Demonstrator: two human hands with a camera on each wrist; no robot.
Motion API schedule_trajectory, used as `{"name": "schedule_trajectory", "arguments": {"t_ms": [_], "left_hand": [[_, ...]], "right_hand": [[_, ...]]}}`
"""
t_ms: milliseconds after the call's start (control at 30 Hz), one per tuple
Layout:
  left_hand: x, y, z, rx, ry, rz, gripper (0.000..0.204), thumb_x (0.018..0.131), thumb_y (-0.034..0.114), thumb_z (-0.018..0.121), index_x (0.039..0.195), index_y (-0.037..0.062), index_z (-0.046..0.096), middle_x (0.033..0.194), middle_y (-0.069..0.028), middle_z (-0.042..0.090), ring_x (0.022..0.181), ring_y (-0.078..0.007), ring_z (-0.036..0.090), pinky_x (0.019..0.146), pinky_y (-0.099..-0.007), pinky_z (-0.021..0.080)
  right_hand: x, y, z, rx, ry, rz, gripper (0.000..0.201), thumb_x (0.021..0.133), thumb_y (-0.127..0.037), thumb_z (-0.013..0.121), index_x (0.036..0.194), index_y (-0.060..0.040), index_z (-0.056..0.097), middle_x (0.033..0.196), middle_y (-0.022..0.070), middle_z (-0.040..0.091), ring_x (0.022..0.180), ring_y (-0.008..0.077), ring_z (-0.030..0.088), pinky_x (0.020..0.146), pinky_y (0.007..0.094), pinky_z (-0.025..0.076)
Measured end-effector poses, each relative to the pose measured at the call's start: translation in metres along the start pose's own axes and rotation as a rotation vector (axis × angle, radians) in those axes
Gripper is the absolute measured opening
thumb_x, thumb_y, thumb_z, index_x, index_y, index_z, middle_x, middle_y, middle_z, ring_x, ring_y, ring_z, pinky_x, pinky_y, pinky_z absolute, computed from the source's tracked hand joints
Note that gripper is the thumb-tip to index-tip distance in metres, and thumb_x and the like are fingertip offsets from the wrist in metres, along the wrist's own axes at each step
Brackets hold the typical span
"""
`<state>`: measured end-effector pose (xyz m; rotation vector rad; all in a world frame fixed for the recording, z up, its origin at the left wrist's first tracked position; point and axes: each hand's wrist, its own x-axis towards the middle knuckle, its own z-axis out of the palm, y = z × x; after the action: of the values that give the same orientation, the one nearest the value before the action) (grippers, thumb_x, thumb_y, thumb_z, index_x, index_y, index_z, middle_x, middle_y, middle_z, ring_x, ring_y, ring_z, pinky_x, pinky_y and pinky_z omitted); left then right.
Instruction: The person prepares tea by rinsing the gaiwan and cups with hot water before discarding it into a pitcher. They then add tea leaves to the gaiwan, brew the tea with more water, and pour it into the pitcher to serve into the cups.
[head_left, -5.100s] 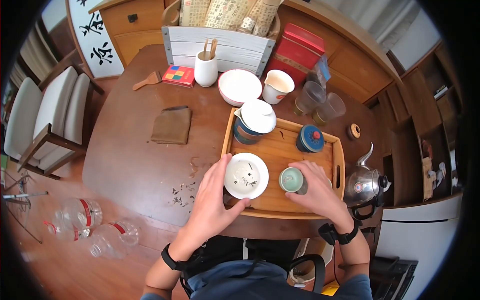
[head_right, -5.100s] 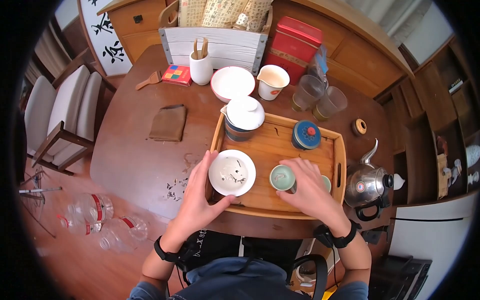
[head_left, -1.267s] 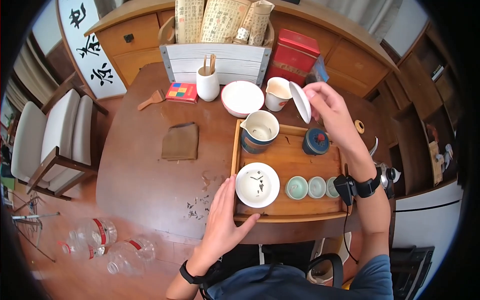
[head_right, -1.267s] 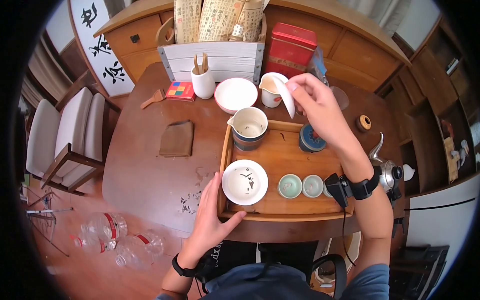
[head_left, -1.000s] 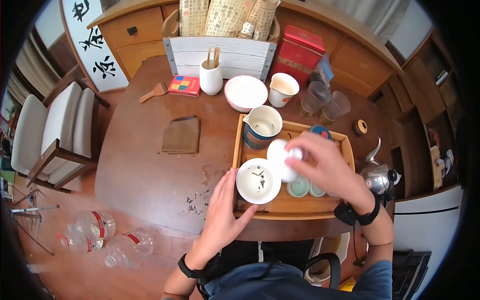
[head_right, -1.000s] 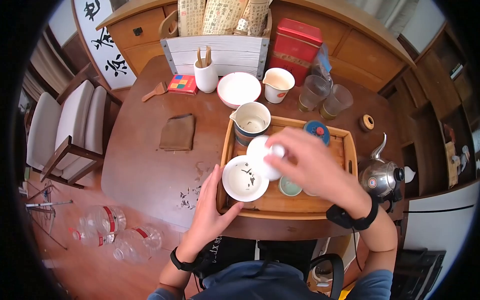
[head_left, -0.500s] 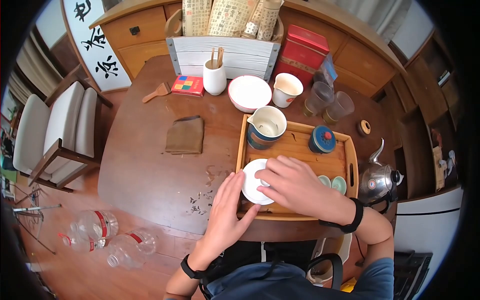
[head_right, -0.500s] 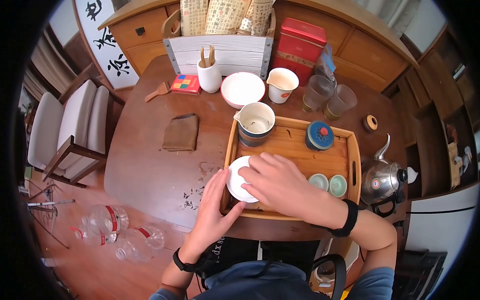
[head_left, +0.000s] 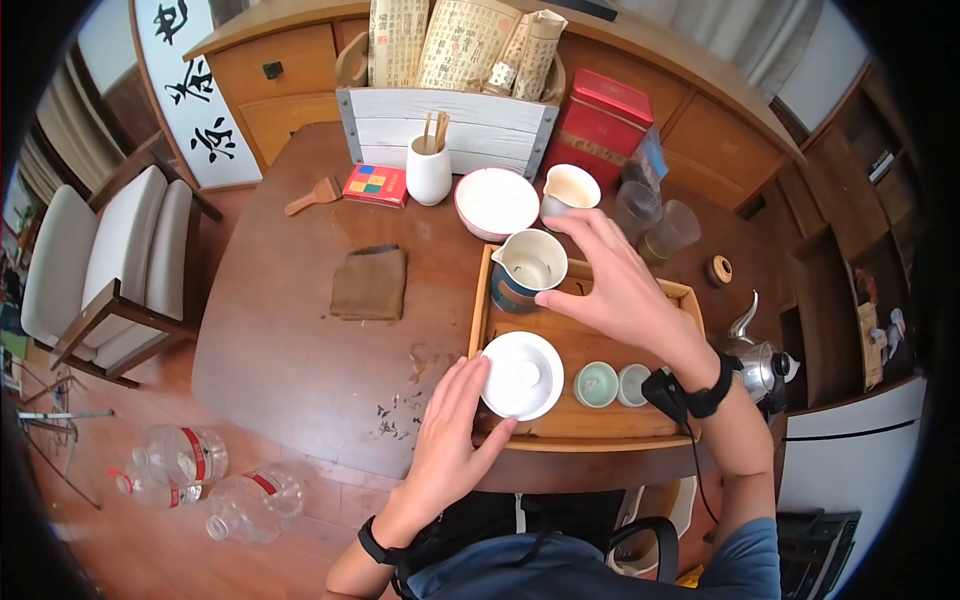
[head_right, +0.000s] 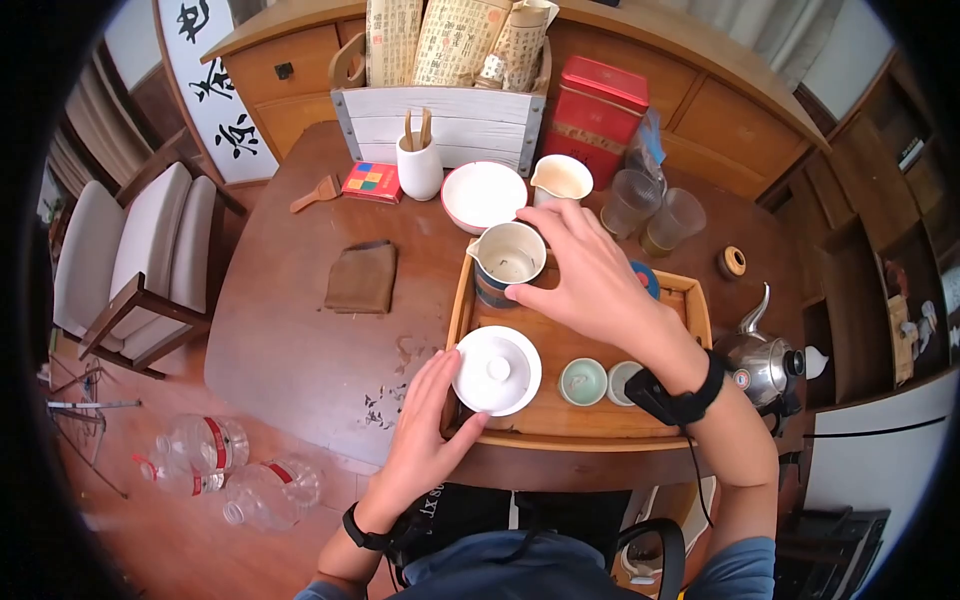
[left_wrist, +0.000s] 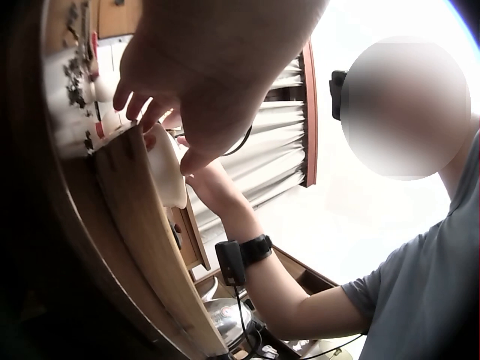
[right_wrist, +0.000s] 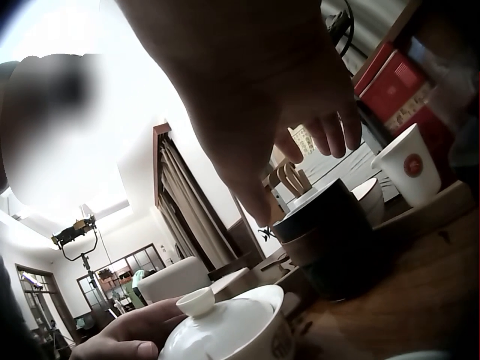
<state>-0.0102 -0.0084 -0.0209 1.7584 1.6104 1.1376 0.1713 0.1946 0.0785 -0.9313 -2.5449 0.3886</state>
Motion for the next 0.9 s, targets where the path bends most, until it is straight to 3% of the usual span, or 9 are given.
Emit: {"name": "schedule_trajectory", "arguments": {"t_ms": [200, 300, 700, 800, 900], "left_hand": [[-0.001, -0.002, 0.000, 0.000, -0.005, -0.006, 0.076, 0.095, 0.019, 0.080, 0.157, -0.0051, 0.043, 0.159, -0.0257, 0.050, 0.152, -0.0440, 0.042, 0.124, -0.0497, 0.036], [-0.002, -0.003, 0.000, 0.000, 0.005, 0.005, 0.076, 0.095, 0.019, 0.079, 0.157, -0.0060, 0.043, 0.158, -0.0261, 0.051, 0.151, -0.0448, 0.043, 0.123, -0.0504, 0.037], [-0.001, -0.001, -0.002, 0.000, 0.002, -0.006, 0.076, 0.097, 0.021, 0.078, 0.156, -0.0087, 0.042, 0.156, -0.0276, 0.051, 0.149, -0.0469, 0.045, 0.121, -0.0520, 0.038], [-0.001, 0.000, -0.001, -0.006, 0.000, -0.007, 0.077, 0.096, 0.019, 0.079, 0.158, -0.0068, 0.041, 0.156, -0.0278, 0.051, 0.149, -0.0464, 0.044, 0.122, -0.0516, 0.038], [-0.001, -0.002, 0.000, -0.017, -0.003, -0.006, 0.080, 0.094, 0.015, 0.080, 0.161, -0.0035, 0.039, 0.156, -0.0279, 0.050, 0.150, -0.0444, 0.043, 0.123, -0.0500, 0.037]], "right_hand": [[0.017, 0.015, 0.022, 0.124, -0.175, 0.033, 0.093, 0.078, -0.029, 0.090, 0.155, -0.0023, 0.045, 0.151, 0.0212, 0.051, 0.140, 0.0404, 0.050, 0.116, 0.0468, 0.043], [0.023, 0.021, 0.027, 0.180, -0.232, 0.083, 0.092, 0.077, -0.030, 0.090, 0.154, -0.0014, 0.047, 0.144, 0.0226, 0.056, 0.134, 0.0409, 0.055, 0.113, 0.0465, 0.045], [0.006, 0.021, 0.007, 0.114, -0.262, 0.135, 0.090, 0.074, -0.029, 0.091, 0.149, 0.0025, 0.052, 0.135, 0.0216, 0.060, 0.126, 0.0398, 0.061, 0.107, 0.0442, 0.050], [-0.002, 0.021, 0.000, 0.134, -0.289, 0.170, 0.090, 0.075, -0.027, 0.091, 0.151, 0.0008, 0.051, 0.139, 0.0209, 0.058, 0.130, 0.0389, 0.059, 0.111, 0.0443, 0.048], [-0.014, 0.026, -0.010, 0.073, -0.257, 0.096, 0.091, 0.076, -0.026, 0.091, 0.153, -0.0012, 0.049, 0.144, 0.0194, 0.055, 0.136, 0.0379, 0.055, 0.115, 0.0443, 0.045]]}}
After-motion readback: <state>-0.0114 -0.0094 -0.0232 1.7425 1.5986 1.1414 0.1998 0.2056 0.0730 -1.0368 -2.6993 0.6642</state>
